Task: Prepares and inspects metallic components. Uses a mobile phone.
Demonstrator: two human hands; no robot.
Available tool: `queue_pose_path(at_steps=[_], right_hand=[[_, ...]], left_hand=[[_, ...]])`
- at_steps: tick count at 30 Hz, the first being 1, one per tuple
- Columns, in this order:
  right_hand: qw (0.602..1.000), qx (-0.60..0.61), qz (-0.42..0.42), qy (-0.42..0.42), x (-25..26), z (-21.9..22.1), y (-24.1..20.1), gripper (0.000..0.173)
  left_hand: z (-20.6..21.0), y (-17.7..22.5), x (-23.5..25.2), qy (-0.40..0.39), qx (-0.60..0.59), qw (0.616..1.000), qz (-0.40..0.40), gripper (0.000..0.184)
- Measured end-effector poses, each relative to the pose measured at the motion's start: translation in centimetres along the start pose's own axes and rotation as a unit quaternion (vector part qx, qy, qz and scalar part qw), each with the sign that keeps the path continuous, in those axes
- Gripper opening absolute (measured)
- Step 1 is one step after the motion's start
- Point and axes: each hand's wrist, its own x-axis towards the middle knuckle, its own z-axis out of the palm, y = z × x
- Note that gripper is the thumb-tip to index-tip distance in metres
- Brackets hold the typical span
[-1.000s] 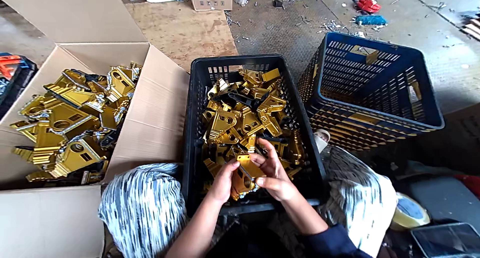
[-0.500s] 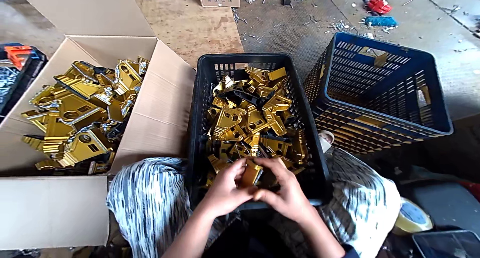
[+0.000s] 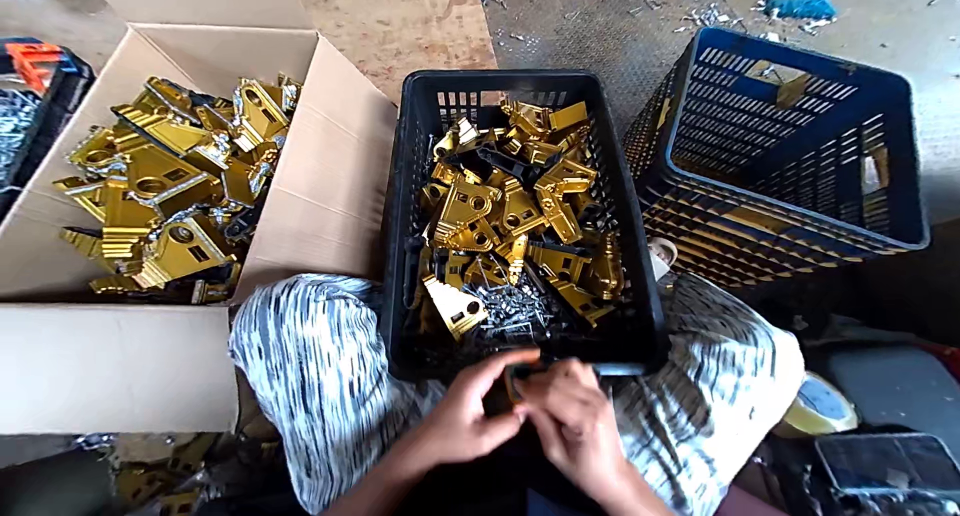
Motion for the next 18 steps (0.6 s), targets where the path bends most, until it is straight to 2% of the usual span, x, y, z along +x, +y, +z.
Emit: queue_pose_path(at_steps=[2, 4, 6, 8, 11, 14, 18], right_hand=[[0.998, -0.035, -0.034, 0.034, 1.7, -0.3, 0.1, 0.023], [0.996, -0.063, -0.055, 0.042, 2.6, 0.1, 0.4, 0.021], [0.994, -0.077, -0.066, 0.036, 2.5, 1.2, 0.8, 0.019], [0.994, -0.083, -0.069, 0.029, 1.7, 2.4, 1.0, 0.019], [0.993, -0.099, -0.065, 0.023, 1.1, 2.9, 0.2, 0.018], [0.99, -0.127, -0.061, 0.012, 1.7, 3.1, -0.7, 0.019], [0.987, -0.145, -0.062, 0.003, 2.4, 3.6, -0.4, 0.021]], left_hand=[[-0.4, 0.9, 1.7, 0.011, -0.049, 0.999, 0.009, 0.07], [0.3, 0.5, 2.5, 0.093, -0.058, 0.994, -0.007, 0.063], [1.7, -0.7, 2.5, 0.201, -0.009, 0.979, 0.006, 0.054], [2.7, -2.0, 1.9, 0.258, 0.021, 0.965, 0.028, 0.051], [2.8, -2.7, 1.0, 0.267, 0.03, 0.962, 0.053, 0.05], [2.5, -3.1, 0.8, 0.266, -0.012, 0.962, 0.052, 0.049], [2.4, -3.5, 1.2, 0.285, -0.089, 0.954, 0.009, 0.049]])
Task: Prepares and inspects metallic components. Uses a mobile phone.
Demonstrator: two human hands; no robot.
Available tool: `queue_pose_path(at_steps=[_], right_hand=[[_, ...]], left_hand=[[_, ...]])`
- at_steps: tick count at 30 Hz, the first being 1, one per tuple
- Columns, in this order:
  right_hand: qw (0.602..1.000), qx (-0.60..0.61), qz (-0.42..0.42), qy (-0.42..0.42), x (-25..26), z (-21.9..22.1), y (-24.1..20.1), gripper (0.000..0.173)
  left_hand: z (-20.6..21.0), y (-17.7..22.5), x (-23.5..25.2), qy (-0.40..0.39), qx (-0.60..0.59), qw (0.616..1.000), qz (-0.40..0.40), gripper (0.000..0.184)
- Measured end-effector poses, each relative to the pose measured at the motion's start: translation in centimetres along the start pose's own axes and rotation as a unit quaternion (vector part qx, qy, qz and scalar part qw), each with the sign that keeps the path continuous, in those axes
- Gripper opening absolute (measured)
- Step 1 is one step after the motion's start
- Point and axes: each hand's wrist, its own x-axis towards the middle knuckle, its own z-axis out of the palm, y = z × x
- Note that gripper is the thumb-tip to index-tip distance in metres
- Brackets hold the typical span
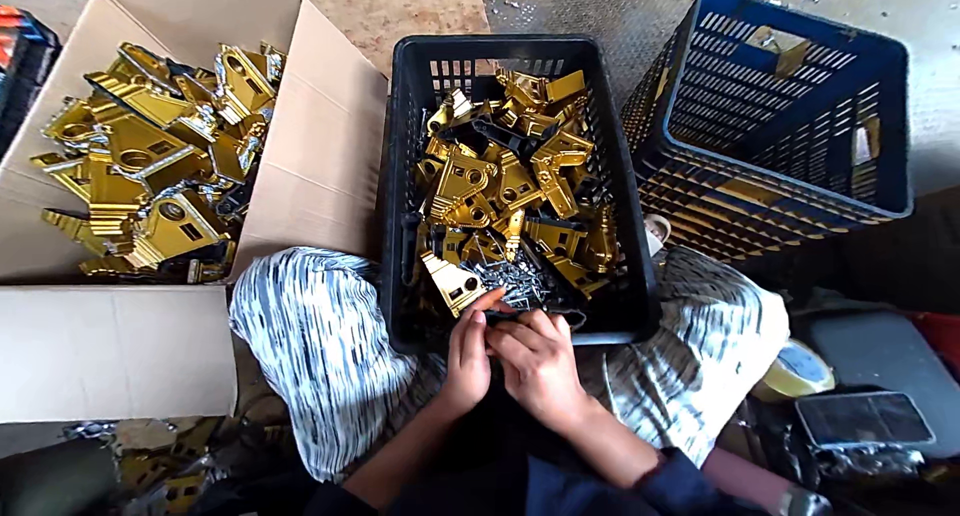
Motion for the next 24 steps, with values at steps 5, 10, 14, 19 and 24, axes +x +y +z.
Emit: queue_pose_path(at_steps=[5, 10, 14, 19, 24], right_hand=[[0.988, 0.099, 0.041, -0.109, 2.8, -2.0, 2.9, 0.016], [0.97, 0.201, 0.08, -0.106, 0.9, -6.1, 1.7, 0.018], [0.964, 0.173, 0.112, -0.17, -1.5, -3.6, 1.3, 0.018], [0.947, 0.075, 0.156, -0.272, 1.3, -2.0, 1.1, 0.038], [0.936, -0.042, 0.181, -0.3, 5.1, 2.4, -1.6, 0.056]], left_hand=[[-0.9, 1.5, 2.2, -0.039, 0.024, 0.993, -0.111, 0.052], [-3.3, 5.1, -1.7, -0.175, 0.117, 0.974, -0.088, 0.056], [-3.3, 1.8, -4.2, -0.169, 0.128, 0.964, -0.163, 0.026], [-3.1, 0.5, -4.4, -0.14, 0.106, 0.965, -0.193, 0.028], [-2.9, 0.4, -5.2, -0.1, 0.163, 0.969, -0.154, 0.019]])
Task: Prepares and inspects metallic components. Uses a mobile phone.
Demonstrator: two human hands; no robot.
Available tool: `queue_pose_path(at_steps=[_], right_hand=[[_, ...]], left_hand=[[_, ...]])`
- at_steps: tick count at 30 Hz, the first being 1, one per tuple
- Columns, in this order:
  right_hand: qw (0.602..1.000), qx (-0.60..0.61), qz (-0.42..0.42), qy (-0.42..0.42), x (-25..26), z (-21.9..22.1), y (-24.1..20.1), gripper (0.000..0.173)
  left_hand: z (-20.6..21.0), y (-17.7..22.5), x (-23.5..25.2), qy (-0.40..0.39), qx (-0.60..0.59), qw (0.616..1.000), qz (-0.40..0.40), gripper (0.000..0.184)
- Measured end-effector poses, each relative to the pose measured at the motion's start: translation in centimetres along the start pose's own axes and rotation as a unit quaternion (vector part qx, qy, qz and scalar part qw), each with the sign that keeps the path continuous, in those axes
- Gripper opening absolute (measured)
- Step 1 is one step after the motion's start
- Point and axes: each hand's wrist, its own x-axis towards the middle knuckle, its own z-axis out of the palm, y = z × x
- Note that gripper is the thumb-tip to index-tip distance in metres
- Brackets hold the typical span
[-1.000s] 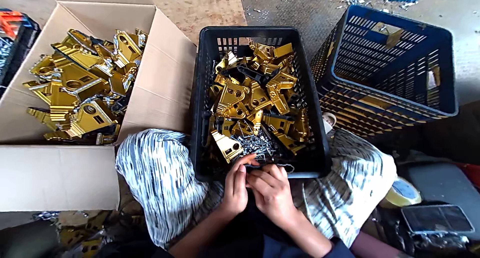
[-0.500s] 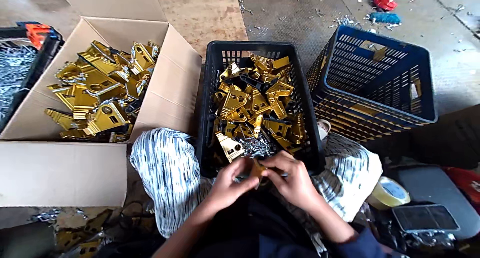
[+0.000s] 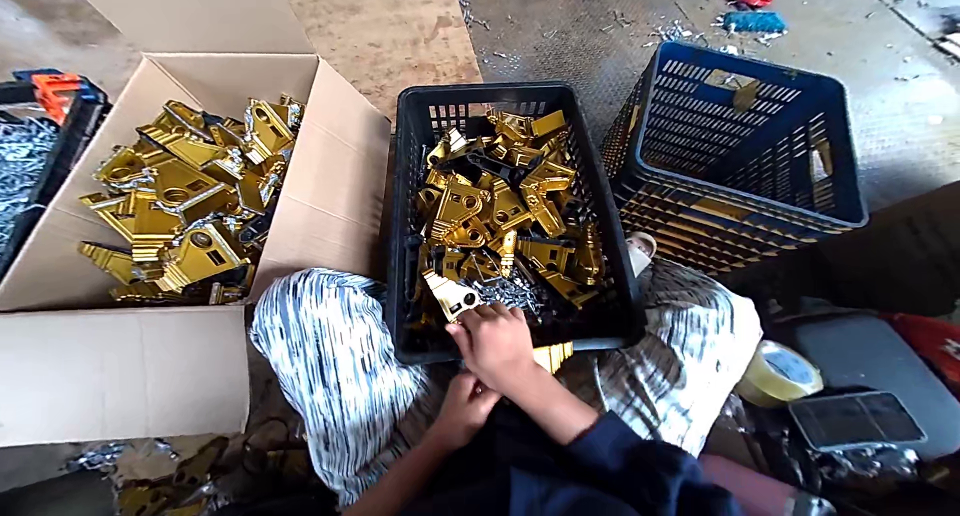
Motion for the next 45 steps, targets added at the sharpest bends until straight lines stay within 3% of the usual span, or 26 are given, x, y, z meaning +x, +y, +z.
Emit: queue_pose_path(at_steps=[8, 10, 13, 16, 18, 21, 23, 25, 27, 29, 31, 34, 35, 37, 39, 41, 42, 44, 45], right_hand=[[0.987, -0.042, 0.102, -0.12, 2.0, -0.7, -1.6, 0.064], [0.986, 0.015, 0.094, -0.14, 2.2, -1.2, -0.8, 0.063], [0.955, 0.225, 0.055, -0.187, 2.5, -2.0, 2.2, 0.057], [0.968, 0.158, 0.01, -0.195, 1.5, -5.2, 4.3, 0.058], [0.974, 0.179, 0.004, -0.138, 0.2, -6.0, 4.6, 0.056], [0.913, 0.405, 0.041, -0.001, 0.0, -3.9, 3.9, 0.051], [0.881, 0.472, 0.045, 0.013, 0.8, -2.8, 3.5, 0.045], [0.924, 0.378, 0.039, -0.038, 1.9, -3.5, 4.4, 0.037], [0.975, 0.179, 0.094, -0.096, 3.6, -5.8, 6.4, 0.036], [0.971, -0.008, 0.201, -0.131, 5.2, -6.5, 9.5, 0.039], [0.942, -0.099, 0.26, -0.187, 5.7, -6.0, 12.4, 0.055], [0.935, -0.1, 0.266, -0.213, 4.9, -5.3, 14.6, 0.078], [0.94, -0.078, 0.268, -0.197, 4.6, -5.7, 14.8, 0.075], [0.955, -0.032, 0.266, -0.124, 4.0, -7.3, 14.1, 0.051], [0.976, 0.005, 0.217, 0.007, 3.0, -8.5, 12.6, 0.031], [0.979, 0.028, 0.052, 0.197, 2.2, -8.0, 11.2, 0.028], [0.961, 0.035, -0.059, 0.266, 2.2, -7.4, 10.5, 0.03], [0.921, 0.053, -0.246, 0.297, 2.7, -6.4, 8.8, 0.031], [0.908, 0.066, -0.305, 0.279, 3.3, -5.8, 8.3, 0.032]], left_hand=[[0.0, 0.6, 0.4, 0.002, 0.01, 1.0, -0.018, 0.019], [0.1, 0.9, 0.7, 0.003, 0.016, 0.999, -0.036, 0.022], [-0.5, 3.1, 0.9, -0.038, -0.019, 0.989, -0.142, 0.038], [-1.6, 6.1, 1.0, 0.0, -0.127, 0.975, -0.183, 0.039], [-2.6, 7.4, 1.0, 0.013, -0.184, 0.976, -0.116, 0.047], [-2.5, 7.1, 2.3, 0.0, -0.115, 0.992, 0.049, 0.095], [-1.2, 6.2, 4.0, 0.059, -0.083, 0.99, 0.093, 0.087], [-0.4, 6.2, 5.9, 0.157, -0.127, 0.979, 0.022, 0.056], [-1.7, 7.3, 8.0, 0.222, -0.22, 0.945, -0.097, 0.039], [-4.9, 9.2, 10.4, 0.272, -0.313, 0.897, -0.153, 0.028], [-9.6, 11.6, 12.5, 0.317, -0.355, 0.872, -0.113, 0.016], [-16.6, 15.6, 14.8, 0.403, -0.333, 0.852, 0.038, 0.016], [-17.9, 17.2, 15.0, 0.429, -0.328, 0.838, 0.071, 0.025], [-18.5, 19.5, 14.6, 0.402, -0.328, 0.846, 0.124, 0.064], [-16.2, 19.4, 13.9, 0.318, -0.293, 0.898, 0.085, 0.069], [-11.3, 17.6, 12.9, 0.184, -0.268, 0.944, -0.048, 0.077], [-8.7, 16.2, 12.8, 0.108, -0.245, 0.956, -0.117, 0.085], [-5.2, 13.0, 12.8, -0.033, -0.231, 0.955, -0.185, 0.089], [-4.4, 11.8, 13.0, -0.042, -0.25, 0.951, -0.178, 0.073]])
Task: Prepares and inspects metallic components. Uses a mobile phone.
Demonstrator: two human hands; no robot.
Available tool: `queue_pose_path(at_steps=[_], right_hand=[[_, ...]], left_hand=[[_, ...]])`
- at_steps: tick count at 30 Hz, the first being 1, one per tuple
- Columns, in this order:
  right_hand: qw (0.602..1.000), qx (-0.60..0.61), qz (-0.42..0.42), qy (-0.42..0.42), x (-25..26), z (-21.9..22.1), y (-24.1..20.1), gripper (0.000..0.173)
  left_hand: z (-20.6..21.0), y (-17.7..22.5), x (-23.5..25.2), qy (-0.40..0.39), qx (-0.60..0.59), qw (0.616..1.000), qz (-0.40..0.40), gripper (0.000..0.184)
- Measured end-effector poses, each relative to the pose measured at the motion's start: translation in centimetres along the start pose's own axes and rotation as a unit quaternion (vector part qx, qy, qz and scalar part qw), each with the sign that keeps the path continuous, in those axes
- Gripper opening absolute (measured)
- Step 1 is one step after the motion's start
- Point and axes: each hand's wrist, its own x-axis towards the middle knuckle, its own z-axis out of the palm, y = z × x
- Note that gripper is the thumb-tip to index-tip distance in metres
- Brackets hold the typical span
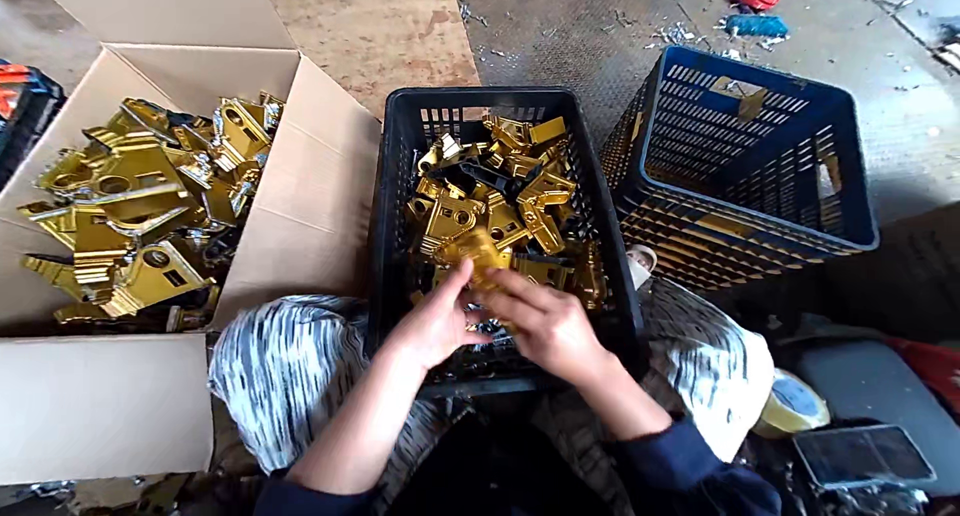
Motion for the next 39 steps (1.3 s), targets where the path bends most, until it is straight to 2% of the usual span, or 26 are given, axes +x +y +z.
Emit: queue_pose_path(at_steps=[1, 2, 3, 4, 5, 6, 7, 8, 9, 10, 13, 15, 18, 20, 21, 23, 26, 30, 31, 35, 39], right_hand=[[0.999, 0.029, -0.014, -0.012, 0.2, 0.8, 0.3, 0.032], [0.999, 0.045, 0.02, -0.021, 0.2, 1.4, 1.0, 0.032], [0.993, 0.033, 0.1, -0.053, 0.1, 1.7, 2.0, 0.028], [0.97, -0.006, 0.206, -0.127, 0.1, 1.9, 3.2, 0.023], [0.917, -0.049, 0.308, -0.249, 0.2, 2.2, 4.5, 0.021], [0.85, -0.083, 0.372, -0.365, 0.3, 3.2, 5.7, 0.023], [0.795, -0.102, 0.398, -0.446, 0.0, 4.5, 6.5, 0.027], [0.764, -0.109, 0.403, -0.492, -0.3, 5.6, 6.9, 0.029], [0.75, -0.11, 0.397, -0.517, -0.4, 6.2, 6.8, 0.03], [0.754, -0.104, 0.389, -0.519, -0.3, 6.3, 6.8, 0.03], [0.806, -0.053, 0.394, -0.439, -0.1, 4.3, 6.6, 0.028], [0.846, -0.019, 0.382, -0.371, -0.4, 2.3, 5.7, 0.027], [0.943, 0.072, 0.271, -0.177, -1.8, 1.2, 3.5, 0.019], [0.975, 0.11, 0.185, -0.059, -2.3, 1.8, 2.1, 0.018], [0.982, 0.109, 0.15, -0.026, -2.5, 2.2, 1.7, 0.02], [0.99, 0.089, 0.106, 0.013, -3.0, 3.1, 1.4, 0.021], [0.991, 0.1, 0.083, 0.035, -3.4, 3.9, 1.2, 0.02], [0.989, 0.119, 0.089, 0.015, -3.5, 4.3, 0.6, 0.02], [0.987, 0.126, 0.103, 0.007, -3.5, 4.4, 0.7, 0.02], [0.974, 0.152, 0.17, -0.009, -3.7, 3.4, 1.6, 0.019], [0.97, 0.169, 0.173, -0.012, -4.0, 2.8, 2.2, 0.017]], left_hand=[[-0.1, -0.7, 0.6, 0.02, -0.028, 0.999, 0.035, 0.049], [-0.6, -1.0, 1.2, 0.063, -0.045, 0.994, 0.083, 0.033], [-1.4, -1.0, 1.8, 0.119, -0.043, 0.984, 0.125, 0.03], [-2.5, -0.8, 2.2, 0.168, -0.028, 0.973, 0.158, 0.036], [-3.7, -0.7, 2.5, 0.203, -0.007, 0.962, 0.183, 0.05], [-4.6, -0.7, 2.6, 0.229, 0.014, 0.953, 0.199, 0.066], [-5.1, -0.5, 2.4, 0.245, 0.027, 0.946, 0.208, 0.079], [-5.4, -0.6, 2.3, 0.252, 0.033, 0.942, 0.218, 0.087], [-5.4, -0.7, 2.3, 0.253, 0.029, 0.941, 0.224, 0.092], [-5.2, -1.0, 2.2, 0.25, 0.016, 0.942, 0.225, 0.091], [-4.3, -2.0, 2.4, 0.241, -0.042, 0.945, 0.217, 0.072], [-3.6, -2.4, 2.5, 0.237, -0.062, 0.952, 0.183, 0.055], [-2.2, -2.8, 2.6, 0.203, -0.11, 0.969, 0.085, 0.043], [-1.4, -3.5, 2.8, 0.169, -0.146, 0.974, 0.042, 0.04], [-1.1, -3.8, 2.9, 0.154, -0.166, 0.973, 0.034, 0.038], [-0.8, -4.3, 2.9, 0.136, -0.194, 0.971, 0.026, 0.033], [-1.2, -4.2, 2.8, 0.128, -0.201, 0.971, 0.018, 0.034], [-1.6, -4.5, 2.8, 0.117, -0.19, 0.974, 0.026, 0.025], [-1.7, -4.5, 2.8, 0.111, -0.183, 0.976, 0.026, 0.028], [-2.1, -4.3, 2.7, 0.083, -0.105, 0.99, 0.032, 0.06], [-2.2, -4.0, 2.2, 0.039, -0.058, 0.997, 0.026, 0.074]])
